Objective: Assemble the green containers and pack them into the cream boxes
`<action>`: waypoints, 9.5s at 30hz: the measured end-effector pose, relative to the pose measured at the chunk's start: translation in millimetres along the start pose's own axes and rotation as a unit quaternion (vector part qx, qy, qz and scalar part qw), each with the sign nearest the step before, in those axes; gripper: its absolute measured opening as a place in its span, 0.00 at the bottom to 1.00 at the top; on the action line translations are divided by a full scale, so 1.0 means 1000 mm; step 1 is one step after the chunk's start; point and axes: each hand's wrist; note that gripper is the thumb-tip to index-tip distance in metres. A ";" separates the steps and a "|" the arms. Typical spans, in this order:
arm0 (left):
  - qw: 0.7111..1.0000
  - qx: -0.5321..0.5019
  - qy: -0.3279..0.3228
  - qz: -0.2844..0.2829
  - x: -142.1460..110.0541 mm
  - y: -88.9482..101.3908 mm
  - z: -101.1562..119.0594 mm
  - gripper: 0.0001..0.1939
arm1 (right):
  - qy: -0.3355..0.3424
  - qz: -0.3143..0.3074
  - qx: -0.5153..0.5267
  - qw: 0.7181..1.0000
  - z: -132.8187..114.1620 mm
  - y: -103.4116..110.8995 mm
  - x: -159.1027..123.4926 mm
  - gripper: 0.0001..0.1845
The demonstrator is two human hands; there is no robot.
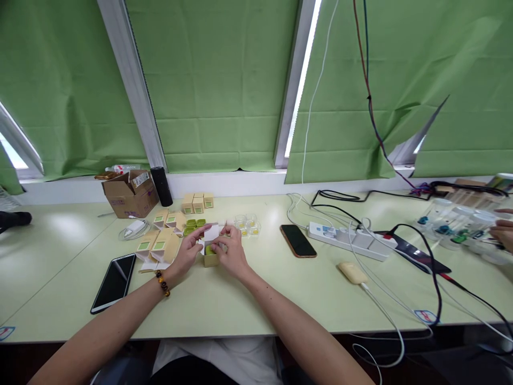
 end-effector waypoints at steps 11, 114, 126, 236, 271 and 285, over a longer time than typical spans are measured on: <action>0.999 -0.029 0.010 0.011 0.002 0.001 -0.004 0.33 | -0.054 0.000 0.120 0.991 -0.002 0.007 0.001 0.17; 0.862 0.427 -0.265 -0.070 -0.023 0.033 0.006 0.09 | 0.255 0.021 -0.091 0.962 -0.002 0.012 -0.007 0.08; 0.871 0.403 -0.260 -0.105 -0.024 0.033 0.007 0.08 | 0.215 -0.084 -0.076 0.970 0.004 0.024 -0.007 0.06; 0.843 0.522 0.025 -0.125 -0.020 0.012 0.021 0.19 | -0.128 -0.146 -0.267 0.944 0.076 -0.019 0.150 0.14; 0.819 0.549 0.034 -0.164 -0.019 0.010 0.018 0.19 | -0.063 -0.143 -0.343 0.926 0.026 -0.017 0.123 0.24; 0.766 0.630 0.075 -0.109 0.007 0.035 0.020 0.16 | -0.066 -0.236 -0.345 0.906 -0.003 -0.005 -0.004 0.12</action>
Point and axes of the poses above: each hand's wrist, its own x-axis towards the middle knuckle, its own y-axis out of the back of the hand, z = x × y, and after that the axes turned 3 degrees about -z, right-handed
